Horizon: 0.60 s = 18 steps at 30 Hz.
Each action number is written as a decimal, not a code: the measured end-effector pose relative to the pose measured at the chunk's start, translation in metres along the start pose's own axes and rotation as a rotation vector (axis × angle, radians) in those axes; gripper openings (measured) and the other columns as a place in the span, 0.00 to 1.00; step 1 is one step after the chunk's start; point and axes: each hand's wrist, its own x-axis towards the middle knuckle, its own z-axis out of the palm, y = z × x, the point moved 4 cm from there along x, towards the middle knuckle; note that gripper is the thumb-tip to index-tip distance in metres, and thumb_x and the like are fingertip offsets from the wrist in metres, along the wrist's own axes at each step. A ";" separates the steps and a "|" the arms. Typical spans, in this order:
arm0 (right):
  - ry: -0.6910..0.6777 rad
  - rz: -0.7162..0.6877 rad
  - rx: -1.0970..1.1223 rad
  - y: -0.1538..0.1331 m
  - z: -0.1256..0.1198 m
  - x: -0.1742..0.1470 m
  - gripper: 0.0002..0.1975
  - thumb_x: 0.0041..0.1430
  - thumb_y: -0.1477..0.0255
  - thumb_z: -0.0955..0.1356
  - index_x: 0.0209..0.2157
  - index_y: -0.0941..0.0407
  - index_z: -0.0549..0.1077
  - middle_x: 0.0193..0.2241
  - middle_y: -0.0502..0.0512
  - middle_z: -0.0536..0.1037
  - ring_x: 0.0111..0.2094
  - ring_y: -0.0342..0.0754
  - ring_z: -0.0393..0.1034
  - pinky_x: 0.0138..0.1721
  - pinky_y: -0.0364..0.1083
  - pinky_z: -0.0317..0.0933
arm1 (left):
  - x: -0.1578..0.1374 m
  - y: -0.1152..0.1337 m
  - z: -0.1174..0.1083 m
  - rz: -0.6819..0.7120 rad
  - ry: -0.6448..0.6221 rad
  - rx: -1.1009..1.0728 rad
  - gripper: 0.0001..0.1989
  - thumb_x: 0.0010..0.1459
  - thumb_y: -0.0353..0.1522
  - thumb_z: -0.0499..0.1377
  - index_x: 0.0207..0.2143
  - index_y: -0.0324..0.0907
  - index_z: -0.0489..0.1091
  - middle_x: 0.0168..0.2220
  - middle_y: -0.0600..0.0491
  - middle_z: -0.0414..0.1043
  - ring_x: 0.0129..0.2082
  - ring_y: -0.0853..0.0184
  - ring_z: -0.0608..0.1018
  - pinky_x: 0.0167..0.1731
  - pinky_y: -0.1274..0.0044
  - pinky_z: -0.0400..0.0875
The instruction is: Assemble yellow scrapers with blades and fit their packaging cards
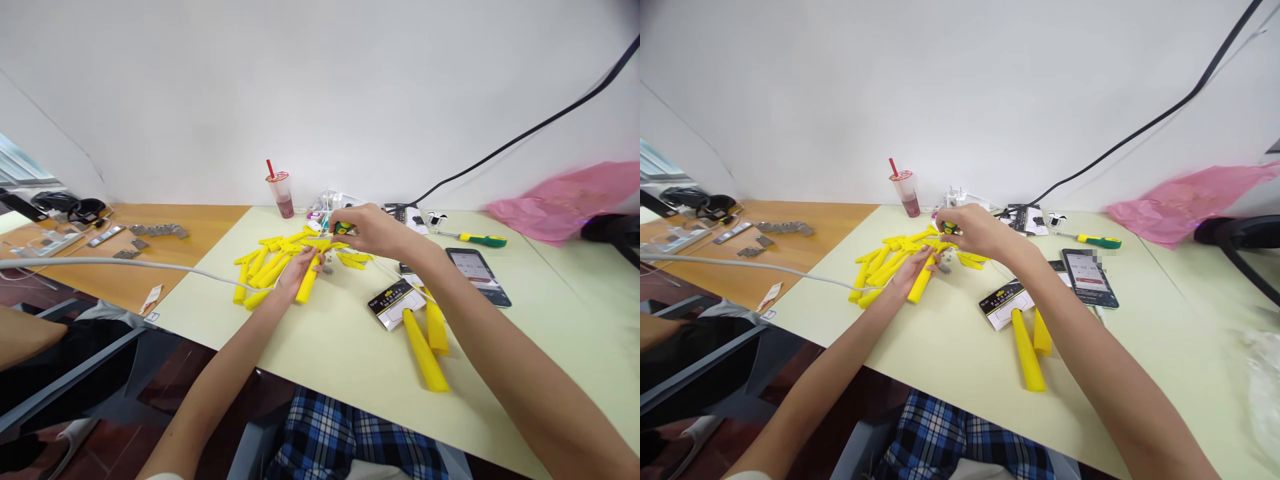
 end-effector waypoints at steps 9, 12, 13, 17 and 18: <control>0.084 0.078 -0.077 0.001 -0.002 -0.001 0.05 0.69 0.70 0.72 0.39 0.54 0.73 0.37 0.56 0.79 0.35 0.52 0.72 0.38 0.48 0.58 | -0.004 -0.002 0.004 0.090 -0.001 0.092 0.20 0.56 0.21 0.71 0.43 0.44 0.65 0.41 0.53 0.75 0.31 0.72 0.78 0.22 0.83 0.65; 0.124 0.084 -0.112 0.005 -0.004 -0.004 0.06 0.73 0.67 0.68 0.40 0.53 0.71 0.38 0.58 0.78 0.37 0.55 0.71 0.39 0.50 0.60 | -0.004 -0.005 0.003 0.105 -0.015 0.103 0.22 0.54 0.21 0.72 0.43 0.44 0.65 0.40 0.54 0.73 0.31 0.72 0.78 0.22 0.83 0.65; 0.128 0.075 -0.100 0.006 -0.005 -0.005 0.04 0.73 0.67 0.68 0.42 0.53 0.70 0.40 0.59 0.78 0.38 0.55 0.71 0.41 0.51 0.62 | -0.003 -0.006 0.003 0.110 -0.021 0.102 0.22 0.53 0.21 0.72 0.42 0.44 0.65 0.39 0.55 0.73 0.31 0.72 0.78 0.22 0.84 0.65; 0.116 0.014 0.004 0.009 -0.004 -0.005 0.12 0.66 0.76 0.67 0.50 0.52 0.68 0.52 0.65 0.72 0.46 0.57 0.71 0.46 0.54 0.67 | -0.002 -0.011 0.004 0.119 -0.040 0.107 0.21 0.54 0.23 0.72 0.42 0.44 0.65 0.42 0.53 0.74 0.31 0.73 0.77 0.21 0.85 0.64; 0.124 0.004 0.021 0.009 -0.004 -0.005 0.13 0.65 0.77 0.66 0.50 0.52 0.67 0.52 0.65 0.72 0.46 0.57 0.71 0.47 0.55 0.67 | -0.002 -0.012 0.004 0.116 -0.045 0.112 0.21 0.54 0.23 0.72 0.42 0.44 0.65 0.43 0.53 0.75 0.31 0.73 0.77 0.21 0.85 0.64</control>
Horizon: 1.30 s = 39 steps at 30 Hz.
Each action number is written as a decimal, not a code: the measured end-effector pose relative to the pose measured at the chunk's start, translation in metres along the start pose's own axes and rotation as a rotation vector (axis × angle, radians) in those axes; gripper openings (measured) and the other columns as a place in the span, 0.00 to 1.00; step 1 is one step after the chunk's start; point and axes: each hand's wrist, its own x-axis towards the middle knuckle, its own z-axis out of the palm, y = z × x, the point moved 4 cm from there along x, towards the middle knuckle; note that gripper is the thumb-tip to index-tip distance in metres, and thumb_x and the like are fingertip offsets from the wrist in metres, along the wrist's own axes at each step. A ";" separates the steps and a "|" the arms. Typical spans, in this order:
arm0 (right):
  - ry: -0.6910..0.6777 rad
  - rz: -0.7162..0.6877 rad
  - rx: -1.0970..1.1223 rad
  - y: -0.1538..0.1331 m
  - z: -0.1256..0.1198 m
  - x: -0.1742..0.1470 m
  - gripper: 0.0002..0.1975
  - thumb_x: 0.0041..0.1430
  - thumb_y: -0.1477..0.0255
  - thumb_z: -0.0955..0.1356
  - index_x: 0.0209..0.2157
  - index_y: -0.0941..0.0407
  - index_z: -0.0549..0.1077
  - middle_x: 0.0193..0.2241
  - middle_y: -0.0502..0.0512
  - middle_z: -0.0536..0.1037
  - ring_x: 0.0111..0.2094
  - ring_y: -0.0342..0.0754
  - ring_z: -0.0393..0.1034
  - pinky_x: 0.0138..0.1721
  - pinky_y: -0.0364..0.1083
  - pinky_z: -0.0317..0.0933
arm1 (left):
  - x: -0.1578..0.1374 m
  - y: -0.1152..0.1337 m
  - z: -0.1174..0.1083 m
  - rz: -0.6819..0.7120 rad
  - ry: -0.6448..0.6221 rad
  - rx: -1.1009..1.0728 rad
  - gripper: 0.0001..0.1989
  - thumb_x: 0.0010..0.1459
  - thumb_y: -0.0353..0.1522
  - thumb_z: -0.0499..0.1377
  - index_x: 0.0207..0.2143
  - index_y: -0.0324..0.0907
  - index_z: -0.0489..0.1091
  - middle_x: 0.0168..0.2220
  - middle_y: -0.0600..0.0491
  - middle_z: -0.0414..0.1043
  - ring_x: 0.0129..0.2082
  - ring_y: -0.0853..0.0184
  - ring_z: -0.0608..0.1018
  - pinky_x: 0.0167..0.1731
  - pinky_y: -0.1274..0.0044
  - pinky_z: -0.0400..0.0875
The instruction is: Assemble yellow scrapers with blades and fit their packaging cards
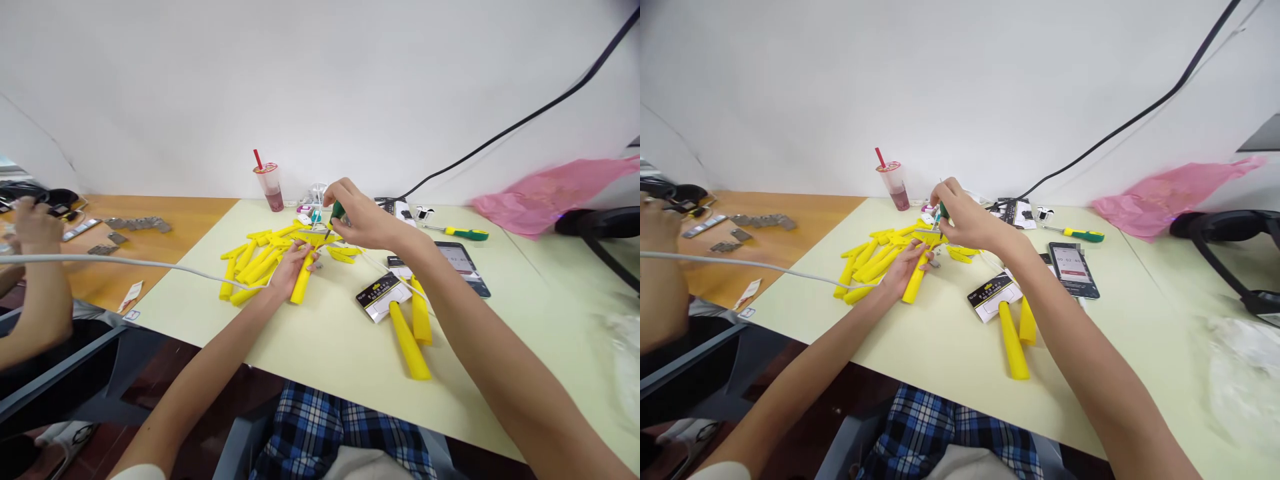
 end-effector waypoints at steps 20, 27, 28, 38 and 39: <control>0.041 0.065 -0.038 -0.008 0.003 0.004 0.05 0.70 0.68 0.68 0.44 0.52 0.69 0.46 0.60 0.78 0.42 0.57 0.72 0.44 0.52 0.63 | -0.003 -0.007 0.002 0.009 -0.053 0.047 0.22 0.53 0.25 0.74 0.42 0.45 0.65 0.39 0.55 0.72 0.33 0.70 0.78 0.21 0.83 0.63; -0.002 0.023 0.078 0.000 -0.004 0.000 0.16 0.64 0.76 0.67 0.53 0.53 0.72 0.55 0.64 0.76 0.47 0.58 0.74 0.47 0.54 0.66 | -0.002 -0.004 0.001 0.030 -0.005 0.022 0.21 0.53 0.24 0.72 0.41 0.45 0.65 0.38 0.55 0.71 0.32 0.72 0.76 0.21 0.84 0.61; 0.006 0.032 0.078 0.001 -0.005 0.001 0.14 0.64 0.75 0.67 0.51 0.53 0.72 0.54 0.63 0.77 0.45 0.57 0.74 0.46 0.54 0.66 | -0.001 -0.002 0.000 0.036 0.001 0.012 0.21 0.53 0.23 0.72 0.41 0.45 0.65 0.38 0.55 0.71 0.32 0.72 0.76 0.21 0.84 0.61; -0.094 0.107 -0.133 0.002 0.003 -0.001 0.07 0.68 0.74 0.67 0.46 0.54 0.71 0.49 0.64 0.76 0.40 0.56 0.72 0.40 0.50 0.61 | -0.001 0.010 -0.005 0.090 0.053 -0.021 0.21 0.54 0.23 0.72 0.41 0.45 0.65 0.38 0.56 0.72 0.31 0.72 0.76 0.23 0.83 0.64; -0.105 0.102 -0.123 0.002 0.003 -0.001 0.08 0.67 0.76 0.67 0.47 0.54 0.70 0.49 0.64 0.76 0.40 0.56 0.72 0.41 0.50 0.61 | -0.002 0.011 -0.005 0.099 0.062 -0.031 0.21 0.54 0.22 0.72 0.41 0.45 0.65 0.38 0.56 0.72 0.32 0.72 0.76 0.23 0.83 0.64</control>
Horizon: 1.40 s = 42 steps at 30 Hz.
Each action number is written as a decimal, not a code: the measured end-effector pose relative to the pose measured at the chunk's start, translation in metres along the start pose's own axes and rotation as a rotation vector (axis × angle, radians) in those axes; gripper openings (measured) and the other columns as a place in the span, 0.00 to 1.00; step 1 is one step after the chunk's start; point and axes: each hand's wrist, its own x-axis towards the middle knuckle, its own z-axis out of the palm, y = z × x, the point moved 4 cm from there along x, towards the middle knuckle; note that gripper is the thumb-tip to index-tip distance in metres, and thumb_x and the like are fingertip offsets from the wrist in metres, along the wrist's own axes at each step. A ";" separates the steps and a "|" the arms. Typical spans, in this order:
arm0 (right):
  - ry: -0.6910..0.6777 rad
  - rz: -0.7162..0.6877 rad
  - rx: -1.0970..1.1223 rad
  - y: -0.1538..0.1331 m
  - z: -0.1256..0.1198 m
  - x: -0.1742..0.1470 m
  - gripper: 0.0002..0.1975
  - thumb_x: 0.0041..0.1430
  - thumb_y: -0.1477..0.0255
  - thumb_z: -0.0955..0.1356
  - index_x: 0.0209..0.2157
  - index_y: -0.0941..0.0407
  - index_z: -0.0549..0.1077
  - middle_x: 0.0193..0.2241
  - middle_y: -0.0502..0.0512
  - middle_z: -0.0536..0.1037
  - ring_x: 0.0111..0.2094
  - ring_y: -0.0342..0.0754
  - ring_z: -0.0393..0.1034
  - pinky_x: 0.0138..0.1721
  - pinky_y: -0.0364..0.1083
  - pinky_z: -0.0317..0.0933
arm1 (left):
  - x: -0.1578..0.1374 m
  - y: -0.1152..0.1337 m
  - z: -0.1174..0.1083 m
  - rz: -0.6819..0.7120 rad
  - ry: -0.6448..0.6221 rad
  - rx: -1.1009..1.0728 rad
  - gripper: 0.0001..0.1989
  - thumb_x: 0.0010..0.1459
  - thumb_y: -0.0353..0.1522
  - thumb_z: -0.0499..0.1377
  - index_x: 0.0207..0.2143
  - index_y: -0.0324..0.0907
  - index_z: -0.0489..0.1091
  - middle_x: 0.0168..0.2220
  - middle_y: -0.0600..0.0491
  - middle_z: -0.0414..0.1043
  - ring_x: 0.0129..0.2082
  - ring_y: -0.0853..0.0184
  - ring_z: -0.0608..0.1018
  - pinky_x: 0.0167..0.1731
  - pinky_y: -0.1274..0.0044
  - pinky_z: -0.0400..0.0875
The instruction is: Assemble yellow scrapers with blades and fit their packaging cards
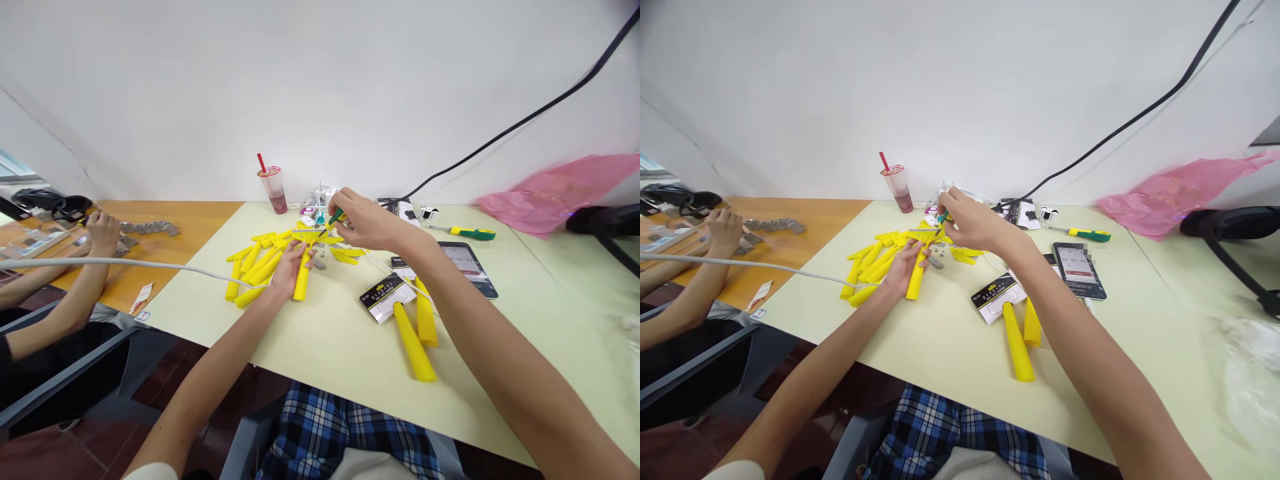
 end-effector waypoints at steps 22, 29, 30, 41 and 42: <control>0.070 0.059 -0.030 0.001 -0.006 0.001 0.10 0.71 0.62 0.69 0.45 0.52 0.67 0.43 0.62 0.77 0.38 0.57 0.71 0.38 0.53 0.62 | -0.005 -0.002 0.007 0.025 -0.053 0.095 0.23 0.51 0.25 0.75 0.41 0.46 0.64 0.37 0.57 0.71 0.31 0.72 0.76 0.22 0.82 0.64; 0.059 -0.065 0.084 -0.009 -0.005 0.003 0.06 0.68 0.72 0.68 0.46 0.52 0.68 0.45 0.60 0.79 0.44 0.58 0.73 0.47 0.54 0.64 | -0.003 0.004 0.004 0.049 -0.053 0.051 0.23 0.52 0.24 0.74 0.41 0.46 0.65 0.37 0.57 0.71 0.32 0.72 0.77 0.22 0.83 0.66; 0.068 -0.045 0.051 -0.009 -0.004 0.003 0.06 0.70 0.69 0.68 0.45 0.52 0.68 0.43 0.60 0.79 0.43 0.59 0.73 0.46 0.54 0.63 | -0.003 0.005 0.005 0.053 -0.059 0.054 0.22 0.52 0.24 0.74 0.40 0.46 0.65 0.37 0.57 0.71 0.32 0.72 0.77 0.22 0.83 0.66; 0.121 -0.106 0.106 -0.012 -0.003 0.004 0.04 0.71 0.72 0.67 0.45 0.52 0.70 0.46 0.60 0.76 0.43 0.56 0.72 0.47 0.53 0.64 | -0.004 0.000 0.007 0.049 -0.074 0.082 0.22 0.52 0.26 0.75 0.42 0.46 0.66 0.39 0.56 0.72 0.32 0.72 0.76 0.23 0.83 0.67; 0.115 -0.099 0.077 -0.013 -0.002 0.004 0.03 0.71 0.71 0.68 0.44 0.52 0.70 0.45 0.60 0.76 0.41 0.56 0.71 0.45 0.52 0.63 | -0.004 0.000 0.007 0.057 -0.078 0.084 0.23 0.52 0.26 0.75 0.42 0.46 0.66 0.39 0.56 0.72 0.32 0.72 0.76 0.23 0.82 0.67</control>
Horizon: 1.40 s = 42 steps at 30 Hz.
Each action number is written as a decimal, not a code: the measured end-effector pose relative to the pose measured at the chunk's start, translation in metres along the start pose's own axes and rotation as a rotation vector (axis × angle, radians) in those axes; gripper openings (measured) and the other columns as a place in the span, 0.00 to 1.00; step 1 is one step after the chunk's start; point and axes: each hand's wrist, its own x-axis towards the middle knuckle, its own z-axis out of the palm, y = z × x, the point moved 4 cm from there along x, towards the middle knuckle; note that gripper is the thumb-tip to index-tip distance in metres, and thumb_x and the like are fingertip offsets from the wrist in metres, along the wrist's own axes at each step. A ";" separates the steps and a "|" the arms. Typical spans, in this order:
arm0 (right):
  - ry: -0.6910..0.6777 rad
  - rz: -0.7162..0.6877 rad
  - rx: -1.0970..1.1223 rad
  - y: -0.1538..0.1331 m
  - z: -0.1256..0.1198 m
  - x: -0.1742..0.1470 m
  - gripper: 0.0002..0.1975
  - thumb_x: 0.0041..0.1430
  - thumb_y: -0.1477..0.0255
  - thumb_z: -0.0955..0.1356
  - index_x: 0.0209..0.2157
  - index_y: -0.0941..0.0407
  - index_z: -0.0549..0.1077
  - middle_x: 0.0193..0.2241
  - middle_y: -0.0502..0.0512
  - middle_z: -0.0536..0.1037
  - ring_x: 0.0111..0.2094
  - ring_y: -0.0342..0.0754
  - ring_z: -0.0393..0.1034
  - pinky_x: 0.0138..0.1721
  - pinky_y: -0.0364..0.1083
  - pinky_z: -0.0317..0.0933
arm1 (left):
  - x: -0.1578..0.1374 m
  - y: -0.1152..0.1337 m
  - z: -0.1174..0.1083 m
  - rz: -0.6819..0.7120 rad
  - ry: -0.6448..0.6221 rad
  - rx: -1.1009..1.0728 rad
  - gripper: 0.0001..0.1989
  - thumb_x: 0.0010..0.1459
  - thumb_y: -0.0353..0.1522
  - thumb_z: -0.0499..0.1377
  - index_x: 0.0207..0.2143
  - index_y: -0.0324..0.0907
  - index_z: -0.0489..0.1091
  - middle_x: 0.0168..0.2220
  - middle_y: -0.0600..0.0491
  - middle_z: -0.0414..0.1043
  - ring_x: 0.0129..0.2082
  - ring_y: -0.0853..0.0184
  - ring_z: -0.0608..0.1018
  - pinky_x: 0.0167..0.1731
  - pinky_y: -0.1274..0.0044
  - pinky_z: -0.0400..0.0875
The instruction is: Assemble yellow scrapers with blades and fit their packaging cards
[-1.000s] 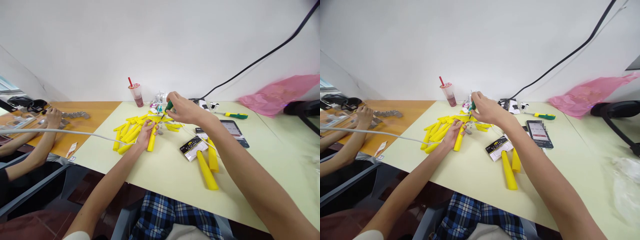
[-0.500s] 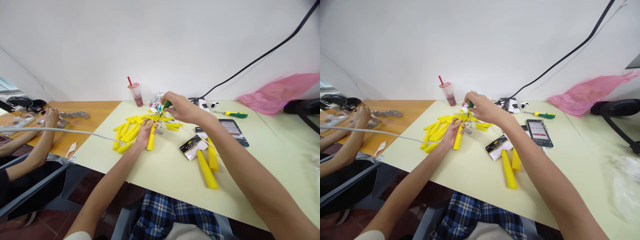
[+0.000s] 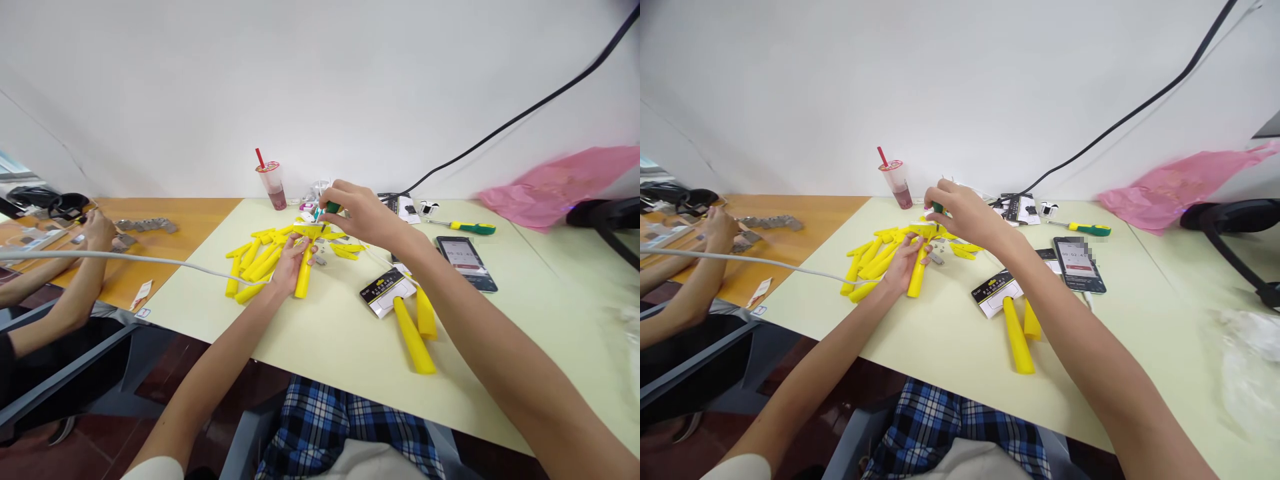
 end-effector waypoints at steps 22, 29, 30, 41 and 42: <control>-0.001 -0.022 0.068 0.006 0.001 -0.002 0.11 0.64 0.78 0.66 0.48 0.53 0.68 0.51 0.65 0.72 0.48 0.58 0.70 0.48 0.53 0.65 | 0.002 -0.006 -0.005 -0.015 0.014 0.015 0.23 0.52 0.28 0.75 0.42 0.45 0.65 0.39 0.55 0.72 0.32 0.72 0.77 0.22 0.83 0.65; 0.047 0.097 -0.083 0.004 0.006 0.001 0.08 0.70 0.65 0.69 0.45 0.53 0.68 0.44 0.61 0.76 0.38 0.56 0.70 0.40 0.51 0.63 | 0.001 -0.005 -0.001 -0.009 0.010 0.029 0.24 0.51 0.28 0.76 0.42 0.45 0.65 0.39 0.55 0.73 0.32 0.71 0.78 0.22 0.83 0.65; 0.046 0.114 -0.089 0.004 0.007 0.000 0.09 0.70 0.65 0.69 0.47 0.53 0.68 0.46 0.62 0.75 0.38 0.56 0.70 0.41 0.52 0.63 | 0.001 -0.006 -0.001 -0.017 0.013 0.037 0.24 0.50 0.28 0.76 0.42 0.45 0.65 0.39 0.55 0.73 0.32 0.71 0.78 0.22 0.83 0.65; 0.090 -0.022 0.053 -0.001 0.009 0.002 0.09 0.67 0.74 0.70 0.45 0.51 0.67 0.46 0.57 0.77 0.40 0.53 0.72 0.42 0.50 0.65 | 0.001 -0.004 0.000 -0.012 -0.008 0.039 0.23 0.52 0.28 0.75 0.42 0.45 0.65 0.40 0.54 0.72 0.33 0.70 0.78 0.22 0.83 0.64; 0.087 0.000 0.035 -0.001 0.010 0.001 0.09 0.67 0.73 0.70 0.45 0.51 0.67 0.44 0.56 0.77 0.38 0.52 0.71 0.41 0.50 0.64 | 0.001 -0.005 -0.001 -0.013 -0.004 0.042 0.23 0.51 0.28 0.75 0.42 0.45 0.65 0.39 0.54 0.72 0.33 0.70 0.78 0.22 0.83 0.64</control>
